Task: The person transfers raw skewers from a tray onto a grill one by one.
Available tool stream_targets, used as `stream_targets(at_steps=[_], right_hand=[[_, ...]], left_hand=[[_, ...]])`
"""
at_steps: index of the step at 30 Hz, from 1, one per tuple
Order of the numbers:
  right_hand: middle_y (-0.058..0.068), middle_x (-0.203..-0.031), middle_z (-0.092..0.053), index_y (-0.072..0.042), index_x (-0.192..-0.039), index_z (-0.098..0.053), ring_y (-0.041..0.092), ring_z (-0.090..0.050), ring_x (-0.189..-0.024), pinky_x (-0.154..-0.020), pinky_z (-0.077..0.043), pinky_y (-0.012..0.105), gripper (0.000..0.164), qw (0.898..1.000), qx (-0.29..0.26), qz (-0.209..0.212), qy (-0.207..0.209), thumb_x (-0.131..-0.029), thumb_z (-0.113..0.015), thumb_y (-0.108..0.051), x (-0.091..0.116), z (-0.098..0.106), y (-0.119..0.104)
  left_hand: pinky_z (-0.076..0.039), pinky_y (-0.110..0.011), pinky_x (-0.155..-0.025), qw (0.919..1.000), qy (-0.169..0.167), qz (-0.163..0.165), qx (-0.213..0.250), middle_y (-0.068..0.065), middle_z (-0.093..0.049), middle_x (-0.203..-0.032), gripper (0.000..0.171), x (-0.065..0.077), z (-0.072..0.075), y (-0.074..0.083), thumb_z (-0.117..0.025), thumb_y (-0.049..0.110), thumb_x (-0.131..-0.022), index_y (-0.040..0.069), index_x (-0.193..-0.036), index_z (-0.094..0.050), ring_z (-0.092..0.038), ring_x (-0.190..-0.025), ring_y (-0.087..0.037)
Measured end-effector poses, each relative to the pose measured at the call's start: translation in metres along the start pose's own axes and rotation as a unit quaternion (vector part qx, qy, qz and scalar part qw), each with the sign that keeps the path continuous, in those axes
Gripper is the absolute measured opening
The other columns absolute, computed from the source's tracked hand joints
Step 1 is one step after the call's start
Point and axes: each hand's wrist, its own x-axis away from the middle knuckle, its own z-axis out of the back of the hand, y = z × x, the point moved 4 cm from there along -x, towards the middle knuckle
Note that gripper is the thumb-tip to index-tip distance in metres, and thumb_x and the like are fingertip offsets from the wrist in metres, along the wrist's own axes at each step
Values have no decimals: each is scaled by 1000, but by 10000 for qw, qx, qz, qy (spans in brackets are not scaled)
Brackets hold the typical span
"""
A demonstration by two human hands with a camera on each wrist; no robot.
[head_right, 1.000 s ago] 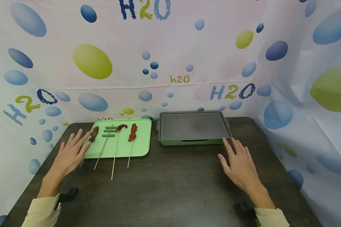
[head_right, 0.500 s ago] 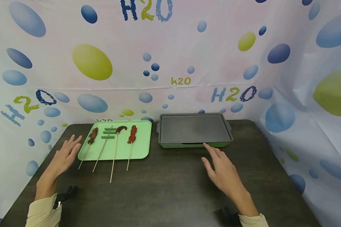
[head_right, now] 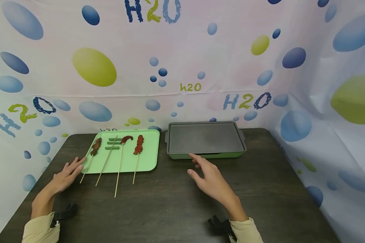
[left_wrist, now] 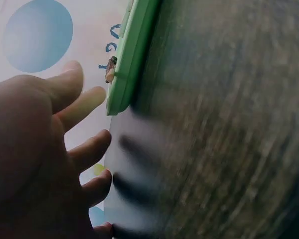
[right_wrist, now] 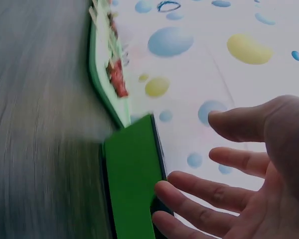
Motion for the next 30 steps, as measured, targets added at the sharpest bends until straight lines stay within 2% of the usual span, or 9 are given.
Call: stream_targets(at_steps=[4, 8, 13, 19, 24, 27, 30], right_hand=[[14, -137, -60, -16, -156, -44, 37, -64, -119, -98, -51, 57, 56, 9973, -582, -178, -401, -104, -64, -26, -9, -18, -6], [13, -138, -60, -15, -156, -43, 33, -64, -120, -99, -52, 52, 56, 9925, -944, -292, -724, -105, -63, -27, -20, -35, -12], [15, -137, -61, -11, -155, -46, 33, -64, -120, -99, -52, 48, 53, 9859, -1450, -230, -805, -105, -61, -22, -37, -51, -21], [18, -131, -65, -12, -151, -50, 32, -67, -115, -94, -54, 47, 47, 9739, -2007, -448, -957, -106, -60, -20, -56, -78, -28], [19, -126, -67, -5, -149, -51, 34, -68, -111, -93, -56, 46, 45, 9546, -2692, -704, -1062, -106, -59, -17, -68, -98, -31], [24, -129, -66, -3, -151, -48, 35, -66, -114, -95, -55, 48, 48, 9382, -3142, -933, -1113, -106, -58, -17, -70, -110, -33], [27, -131, -64, -3, -153, -46, 34, -65, -116, -97, -54, 50, 50, 9270, -3391, -1134, -1131, -106, -58, -17, -69, -120, -36]], left_hand=[[10, -91, -92, 9999, -79, 50, -60, -39, -2, -162, 65, 0, -2, -3, -34, 40, -113, 1, -162, -18, 8, -140, -71], [9, -91, -93, 9998, -115, 76, -150, -39, -3, -162, 68, 1, -3, -7, -39, 40, -112, 1, -163, -14, 7, -141, -71], [7, -91, -94, 9998, -81, 13, -184, -40, -4, -161, 70, 1, -3, -5, -43, 39, -111, 1, -163, -14, 5, -141, -70], [8, -91, -93, 9999, -2, -19, -136, -41, -5, -161, 69, -1, -3, -7, -44, 39, -111, 4, -163, -16, 5, -141, -70], [7, -91, -93, 9999, -2, -16, -165, -41, -4, -160, 68, -3, -3, -7, -45, 38, -111, 4, -163, -16, 5, -141, -70], [6, -92, -92, 9998, -46, 6, -188, -42, -3, -160, 69, -3, -2, -6, -45, 38, -111, 2, -163, -16, 5, -140, -71], [6, -92, -91, 9998, -46, -3, -195, -43, -3, -160, 69, -1, -2, -7, -45, 37, -111, 1, -162, -16, 5, -140, -72]])
